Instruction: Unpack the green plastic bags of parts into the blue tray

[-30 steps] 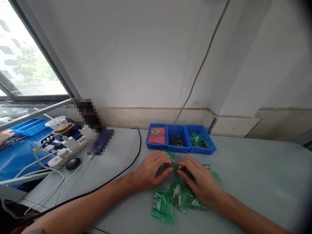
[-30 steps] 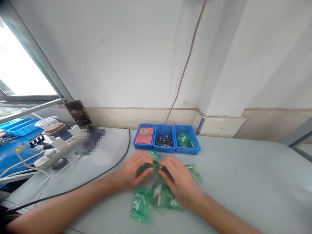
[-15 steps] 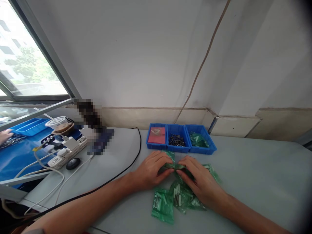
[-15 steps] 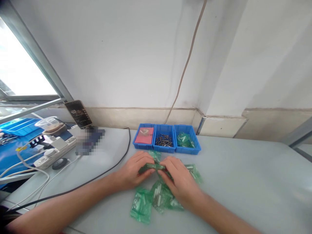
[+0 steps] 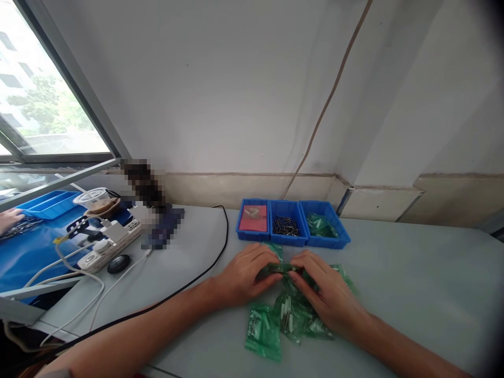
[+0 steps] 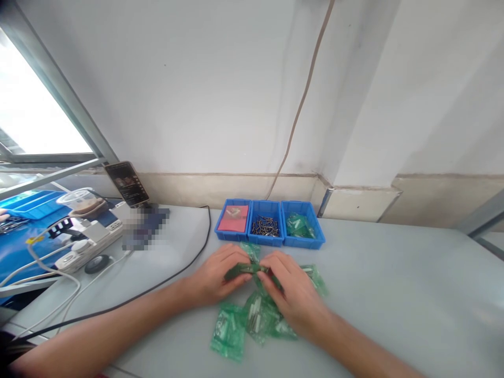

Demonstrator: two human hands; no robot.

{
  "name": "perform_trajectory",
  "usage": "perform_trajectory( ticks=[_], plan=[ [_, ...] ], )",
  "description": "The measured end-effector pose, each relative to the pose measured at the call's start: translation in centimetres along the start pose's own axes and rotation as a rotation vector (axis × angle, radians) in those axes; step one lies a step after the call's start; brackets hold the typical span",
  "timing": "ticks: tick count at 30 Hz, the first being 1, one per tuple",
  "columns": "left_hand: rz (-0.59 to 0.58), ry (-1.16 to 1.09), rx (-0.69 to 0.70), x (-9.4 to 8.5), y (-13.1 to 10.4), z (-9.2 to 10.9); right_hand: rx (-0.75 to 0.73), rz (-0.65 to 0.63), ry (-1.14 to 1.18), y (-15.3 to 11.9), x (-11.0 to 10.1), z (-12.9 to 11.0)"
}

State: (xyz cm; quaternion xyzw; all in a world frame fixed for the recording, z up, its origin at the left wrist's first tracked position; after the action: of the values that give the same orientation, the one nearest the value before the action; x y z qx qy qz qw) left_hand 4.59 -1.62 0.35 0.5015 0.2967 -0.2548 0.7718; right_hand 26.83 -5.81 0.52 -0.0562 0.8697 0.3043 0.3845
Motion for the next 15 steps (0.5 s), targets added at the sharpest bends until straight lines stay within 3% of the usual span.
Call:
perform_trajectory(
  ticks=[4,10,15],
  plan=[
    [-0.016,0.015,-0.006,0.0,0.02,0.07,0.006,0.006,0.01,0.08,0.02,0.05],
    [0.105,0.01,0.013,-0.11,-0.32,0.18,0.018,-0.103,0.011,0.18,0.35,0.09],
    [0.102,0.013,0.016,0.01,-0.36,0.07,0.0,-0.11,-0.014,0.06,0.4,0.11]
  ],
)
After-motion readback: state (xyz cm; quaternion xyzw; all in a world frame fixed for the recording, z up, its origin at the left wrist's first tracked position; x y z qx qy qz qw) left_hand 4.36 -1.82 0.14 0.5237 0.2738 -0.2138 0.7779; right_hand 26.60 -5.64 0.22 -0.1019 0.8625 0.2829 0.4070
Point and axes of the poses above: each hand's wrist, its own y-axis towards the middle knuckle, its own x-axis out of the palm, z = x × y, the point moved 2 cm from there along y, towards the middle knuckle, and after that the axes turned 6 degrees about x, right-handed, at the moved point
